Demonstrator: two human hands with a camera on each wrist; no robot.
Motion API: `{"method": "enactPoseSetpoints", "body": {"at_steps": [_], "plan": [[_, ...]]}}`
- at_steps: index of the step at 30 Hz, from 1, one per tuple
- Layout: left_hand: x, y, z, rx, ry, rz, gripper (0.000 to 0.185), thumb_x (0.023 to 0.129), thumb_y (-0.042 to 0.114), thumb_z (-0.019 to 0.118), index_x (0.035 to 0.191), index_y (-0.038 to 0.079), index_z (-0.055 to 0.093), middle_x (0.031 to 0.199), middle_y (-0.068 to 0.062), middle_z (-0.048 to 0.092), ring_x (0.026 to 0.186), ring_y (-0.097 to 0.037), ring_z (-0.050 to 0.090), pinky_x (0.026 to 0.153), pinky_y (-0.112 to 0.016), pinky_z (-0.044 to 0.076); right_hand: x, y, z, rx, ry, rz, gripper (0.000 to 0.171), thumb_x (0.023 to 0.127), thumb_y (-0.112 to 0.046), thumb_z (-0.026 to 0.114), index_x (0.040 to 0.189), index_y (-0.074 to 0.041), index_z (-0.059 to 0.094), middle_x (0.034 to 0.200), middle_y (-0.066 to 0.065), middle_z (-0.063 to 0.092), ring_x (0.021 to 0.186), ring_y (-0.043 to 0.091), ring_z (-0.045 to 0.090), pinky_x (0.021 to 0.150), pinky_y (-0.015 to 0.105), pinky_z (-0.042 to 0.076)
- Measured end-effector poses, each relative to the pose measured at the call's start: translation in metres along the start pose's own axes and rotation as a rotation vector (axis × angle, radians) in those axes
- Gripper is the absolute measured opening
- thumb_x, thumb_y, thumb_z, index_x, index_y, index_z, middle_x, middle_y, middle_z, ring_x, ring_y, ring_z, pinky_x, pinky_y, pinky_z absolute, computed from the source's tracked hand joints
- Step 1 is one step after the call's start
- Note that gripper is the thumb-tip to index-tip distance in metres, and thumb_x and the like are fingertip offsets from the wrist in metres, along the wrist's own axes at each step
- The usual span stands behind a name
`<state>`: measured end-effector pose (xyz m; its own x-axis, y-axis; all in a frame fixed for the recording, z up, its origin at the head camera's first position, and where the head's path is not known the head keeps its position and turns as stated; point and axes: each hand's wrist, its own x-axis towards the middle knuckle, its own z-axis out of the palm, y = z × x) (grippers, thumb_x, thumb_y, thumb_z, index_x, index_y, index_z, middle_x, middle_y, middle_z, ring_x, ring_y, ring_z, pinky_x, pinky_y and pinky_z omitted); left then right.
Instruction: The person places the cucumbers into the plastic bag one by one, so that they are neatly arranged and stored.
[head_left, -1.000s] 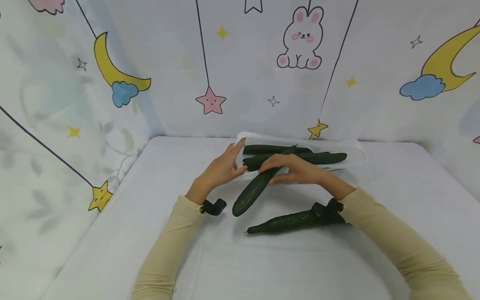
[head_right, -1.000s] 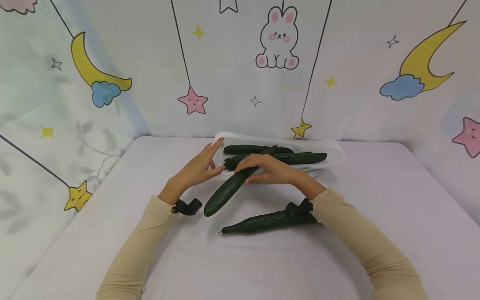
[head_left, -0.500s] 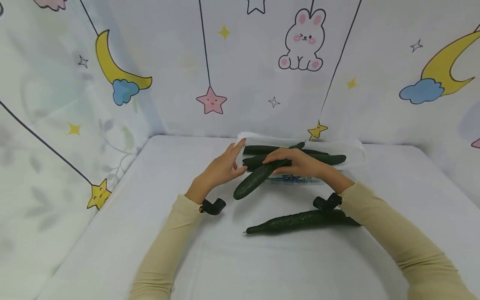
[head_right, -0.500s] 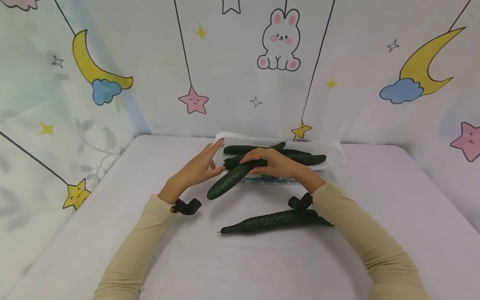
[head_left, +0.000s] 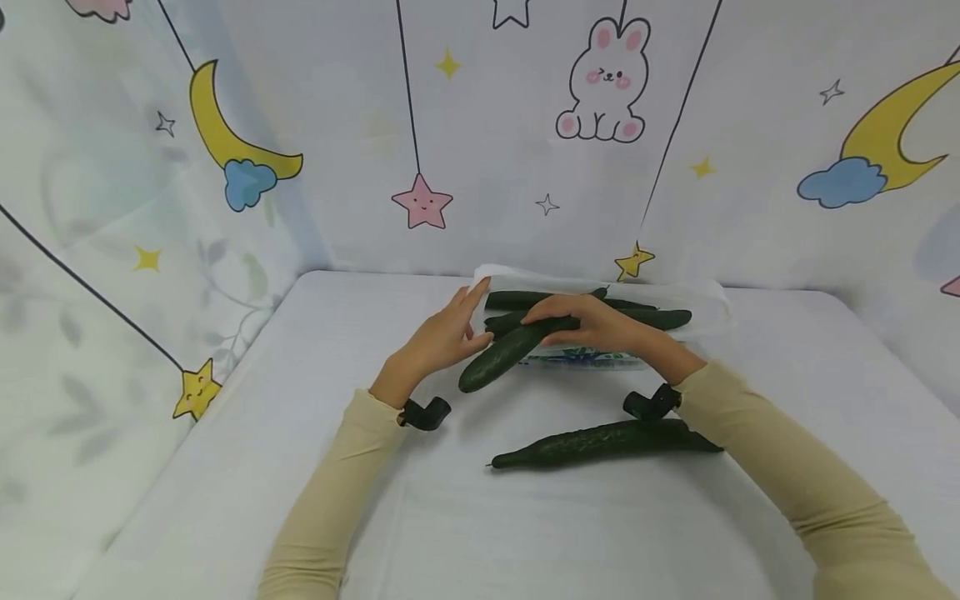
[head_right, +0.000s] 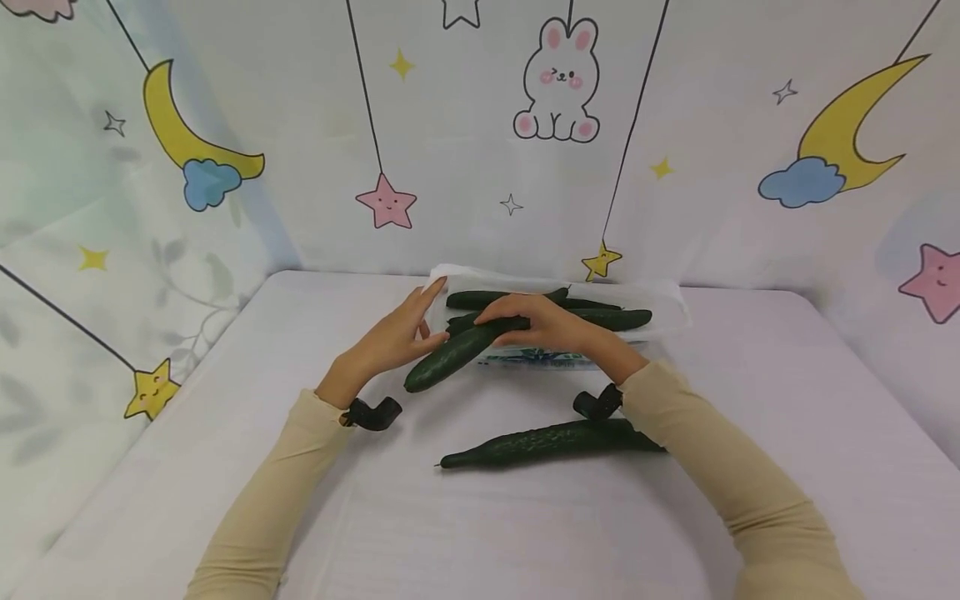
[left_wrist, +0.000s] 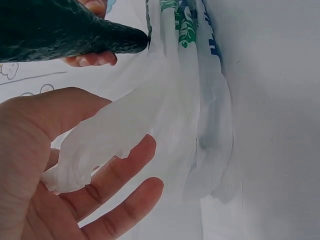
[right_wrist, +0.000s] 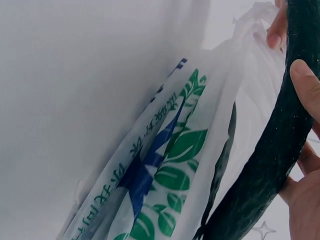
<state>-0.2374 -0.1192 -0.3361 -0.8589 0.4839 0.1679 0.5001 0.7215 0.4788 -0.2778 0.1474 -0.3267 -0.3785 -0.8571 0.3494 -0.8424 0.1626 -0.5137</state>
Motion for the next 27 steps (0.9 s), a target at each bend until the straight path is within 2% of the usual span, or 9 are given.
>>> {"method": "enactPoseSetpoints", "body": {"at_steps": [5, 8, 11, 13, 16, 21, 24, 27], "plan": [[0.0, 0.0, 0.001, 0.006, 0.005, 0.009, 0.077, 0.093, 0.027, 0.056, 0.151, 0.018, 0.007, 0.142, -0.016, 0.031, 0.082, -0.014, 0.057, 0.065, -0.027, 0.045, 0.004, -0.005, -0.001, -0.025, -0.026, 0.041, 0.045, 0.08, -0.001, 0.069, 0.123, -0.012, 0.059, 0.121, 0.001, 0.061, 0.111, 0.011, 0.054, 0.092, 0.023, 0.043], [-0.001, 0.0, 0.0, 0.003, 0.009, 0.033, 0.079, 0.091, 0.008, 0.057, 0.151, 0.017, 0.006, 0.144, -0.017, 0.029, 0.085, -0.017, 0.057, 0.067, -0.029, 0.046, 0.007, -0.006, -0.004, -0.029, -0.019, 0.076, 0.045, 0.081, -0.002, 0.068, 0.123, -0.014, 0.058, 0.121, -0.001, 0.06, 0.111, 0.01, 0.054, 0.092, 0.023, 0.042], [-0.004, 0.0, -0.002, -0.012, 0.006, 0.039, 0.081, 0.09, -0.001, 0.054, 0.151, 0.018, 0.005, 0.146, -0.017, 0.027, 0.09, -0.021, 0.057, 0.076, -0.036, 0.047, 0.011, -0.005, -0.004, -0.018, -0.011, 0.099, 0.042, 0.084, -0.006, 0.067, 0.124, -0.013, 0.058, 0.121, -0.001, 0.06, 0.113, 0.01, 0.053, 0.094, 0.023, 0.042], [-0.006, -0.001, -0.002, -0.018, -0.004, 0.032, 0.08, 0.091, 0.003, 0.054, 0.151, 0.019, 0.004, 0.149, -0.018, 0.024, 0.096, -0.024, 0.057, 0.086, -0.04, 0.045, 0.013, -0.004, -0.003, -0.012, -0.008, 0.106, 0.041, 0.085, -0.009, 0.066, 0.124, -0.012, 0.058, 0.122, 0.0, 0.06, 0.113, 0.01, 0.054, 0.094, 0.023, 0.042], [-0.007, -0.002, -0.002, -0.029, -0.013, 0.007, 0.072, 0.095, 0.013, 0.05, 0.151, 0.021, 0.004, 0.153, -0.019, 0.017, 0.105, -0.027, 0.056, 0.094, -0.045, 0.042, 0.015, -0.003, -0.002, -0.005, -0.008, 0.116, 0.039, 0.086, -0.012, 0.066, 0.124, -0.011, 0.058, 0.122, 0.001, 0.06, 0.114, 0.011, 0.053, 0.095, 0.025, 0.042], [-0.006, -0.003, -0.001, -0.027, -0.004, 0.028, 0.076, 0.093, 0.007, 0.053, 0.151, 0.018, 0.006, 0.153, -0.021, 0.015, 0.113, -0.03, 0.055, 0.091, -0.044, 0.044, 0.015, -0.001, -0.006, -0.026, -0.027, 0.147, 0.04, 0.087, -0.014, 0.064, 0.126, -0.012, 0.057, 0.124, 0.001, 0.059, 0.116, 0.013, 0.052, 0.096, 0.029, 0.041], [-0.005, -0.004, -0.002, -0.022, 0.008, 0.053, 0.085, 0.087, 0.0, 0.06, 0.151, 0.016, 0.007, 0.152, -0.022, 0.016, 0.11, -0.031, 0.056, 0.09, -0.044, 0.045, 0.014, 0.0, -0.01, -0.036, -0.038, 0.163, 0.04, 0.088, -0.016, 0.063, 0.127, -0.014, 0.057, 0.125, 0.0, 0.058, 0.116, 0.013, 0.052, 0.096, 0.029, 0.041], [-0.005, -0.004, -0.003, -0.013, 0.008, 0.051, 0.092, 0.082, -0.002, 0.065, 0.151, 0.017, 0.007, 0.151, -0.021, 0.02, 0.104, -0.03, 0.057, 0.088, -0.043, 0.047, 0.011, 0.005, -0.013, -0.046, -0.042, 0.166, 0.04, 0.088, -0.016, 0.063, 0.127, -0.014, 0.056, 0.125, 0.001, 0.058, 0.115, 0.013, 0.052, 0.096, 0.029, 0.041]]}}
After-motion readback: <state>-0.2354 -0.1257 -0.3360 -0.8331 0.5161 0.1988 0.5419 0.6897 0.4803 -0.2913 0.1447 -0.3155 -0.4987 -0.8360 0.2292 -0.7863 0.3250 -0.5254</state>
